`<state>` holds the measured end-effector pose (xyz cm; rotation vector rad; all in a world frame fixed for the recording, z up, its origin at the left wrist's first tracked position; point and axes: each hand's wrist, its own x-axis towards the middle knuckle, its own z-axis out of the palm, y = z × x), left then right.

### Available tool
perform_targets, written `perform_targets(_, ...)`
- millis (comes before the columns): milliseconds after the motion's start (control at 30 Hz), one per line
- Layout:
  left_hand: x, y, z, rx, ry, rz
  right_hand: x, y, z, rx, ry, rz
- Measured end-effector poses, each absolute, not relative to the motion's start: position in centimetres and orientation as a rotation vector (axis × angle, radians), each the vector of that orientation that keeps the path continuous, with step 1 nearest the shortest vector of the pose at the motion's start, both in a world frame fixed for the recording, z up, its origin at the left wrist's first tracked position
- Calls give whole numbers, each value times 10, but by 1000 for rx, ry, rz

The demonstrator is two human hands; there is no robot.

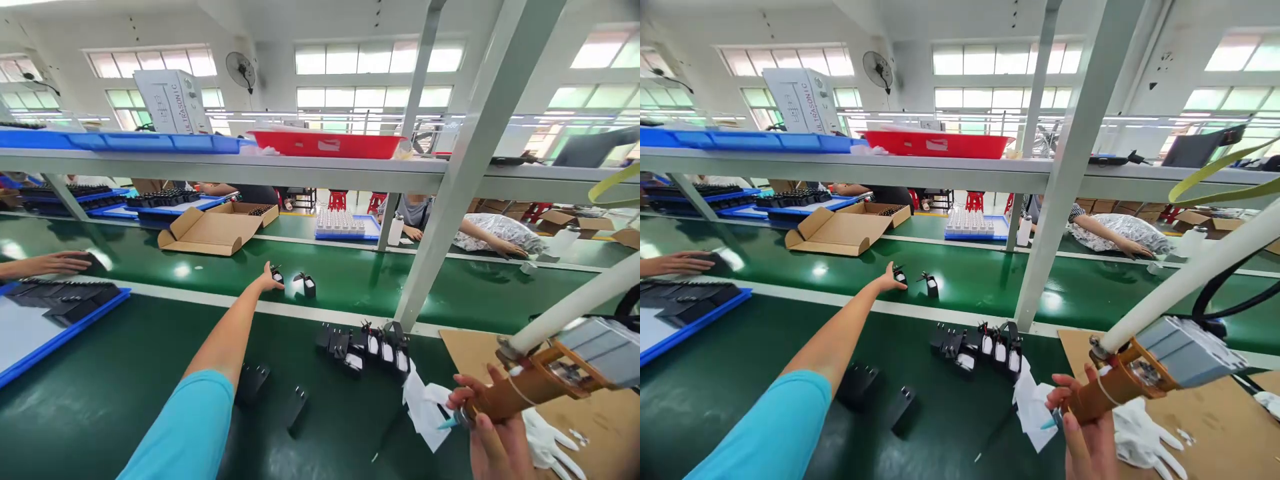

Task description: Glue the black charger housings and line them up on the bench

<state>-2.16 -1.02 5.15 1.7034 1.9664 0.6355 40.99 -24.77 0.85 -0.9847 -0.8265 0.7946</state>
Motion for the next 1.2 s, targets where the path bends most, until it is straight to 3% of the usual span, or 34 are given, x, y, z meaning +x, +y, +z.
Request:
perform_targets(333,-37,19,16,1865,1933,433,416,-252,3,-1033,-896,825)
perform_targets(767,-2,29,21,2062,1954,97,401,-254,18,-1054,-821,798)
perform_targets(1200,61,-92,43,2355,1184,133,401,-253,19,-1084,-817,795)
